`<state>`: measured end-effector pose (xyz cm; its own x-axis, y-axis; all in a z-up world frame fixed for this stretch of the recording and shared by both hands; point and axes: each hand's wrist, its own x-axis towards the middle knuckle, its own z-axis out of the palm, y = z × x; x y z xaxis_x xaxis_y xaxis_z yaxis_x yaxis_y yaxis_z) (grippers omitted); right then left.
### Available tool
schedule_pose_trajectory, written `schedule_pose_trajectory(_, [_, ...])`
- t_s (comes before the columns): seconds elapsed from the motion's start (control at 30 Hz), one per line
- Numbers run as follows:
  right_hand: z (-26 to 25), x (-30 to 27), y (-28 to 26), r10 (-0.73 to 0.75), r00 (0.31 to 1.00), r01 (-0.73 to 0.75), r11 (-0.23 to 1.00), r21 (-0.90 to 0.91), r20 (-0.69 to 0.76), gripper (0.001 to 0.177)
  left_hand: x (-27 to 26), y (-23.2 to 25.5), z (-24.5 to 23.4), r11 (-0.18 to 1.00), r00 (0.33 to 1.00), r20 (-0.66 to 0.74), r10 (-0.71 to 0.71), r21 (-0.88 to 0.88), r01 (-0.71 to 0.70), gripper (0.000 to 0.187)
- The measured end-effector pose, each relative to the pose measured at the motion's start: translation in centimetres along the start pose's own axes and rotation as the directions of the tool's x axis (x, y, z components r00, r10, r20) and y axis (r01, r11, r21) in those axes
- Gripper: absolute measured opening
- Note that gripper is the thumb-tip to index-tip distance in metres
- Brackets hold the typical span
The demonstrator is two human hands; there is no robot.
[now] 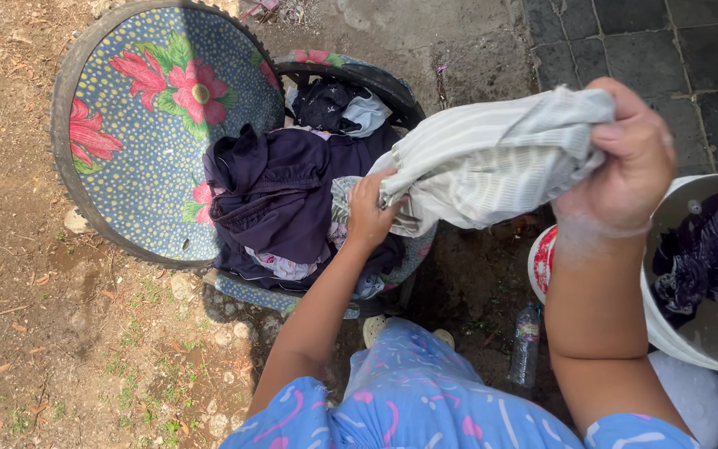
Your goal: The person takes clothes from a basket and washes them by hand in a bucket of soapy water, scrubbing them against each other and using a small brush before placing them into another bucket.
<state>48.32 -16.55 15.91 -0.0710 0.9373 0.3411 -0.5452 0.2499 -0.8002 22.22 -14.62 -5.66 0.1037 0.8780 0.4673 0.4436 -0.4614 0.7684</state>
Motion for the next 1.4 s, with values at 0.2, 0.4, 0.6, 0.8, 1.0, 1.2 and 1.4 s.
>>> schedule_pose_trajectory(0.2, [-4.9, -8.3, -10.2, -0.356, 0.906, 0.335, 0.934, -0.126, -0.229, 0.014, 3.4, 5.2, 0.2, 0.983, 0.994, 0.038, -0.1, -0.15, 0.105, 0.033])
schedule_pose_trajectory(0.4, [-9.0, -24.3, -16.2, -0.575, 0.624, 0.381, 0.815, -0.436, -0.529, 0.012, 6.7, 19.7, 0.6, 0.925, 0.851, 0.52, 0.077, -0.355, 0.134, 0.016])
schedule_pose_trajectory(0.6, [-9.9, -39.6, -19.6, -0.68, 0.283, 0.134, 0.726, -0.675, -0.676, 0.01, 4.6, 37.2, 7.6, 0.824, 0.316, 0.799, 0.512, -0.56, 0.081, 0.018])
schedule_pose_trajectory(0.8, [-5.3, -43.4, -22.7, -0.855, 0.326, -0.597, 0.145, -0.789, -0.404, 0.015, -3.4, 50.2, 18.6, 0.528, 0.154, 0.598, 0.786, -0.78, 0.336, 0.027])
schedule_pose_trajectory(1.0, [-6.2, -47.5, -20.9, -0.932, 0.328, -0.878, -0.24, -0.415, -0.156, 0.046, -10.8, 53.1, 29.5, 0.529, 0.105, 0.663, 0.741, -0.673, 0.517, 0.029])
schedule_pose_trajectory(1.2, [-15.2, -53.3, -16.7, -0.212, -0.039, -0.999, 0.021, 0.035, -0.976, 0.058, -17.4, 47.1, 38.7, 0.571, 0.116, 0.845, 0.523, -0.447, 0.689, 0.026])
schedule_pose_trajectory(1.4, [-17.3, -56.2, -21.8, -0.198, -0.227, -0.697, 0.717, 0.017, -0.954, 0.032, -15.3, 46.9, 40.0, 0.932, 0.397, 0.851, 0.344, -0.259, -0.254, 0.028])
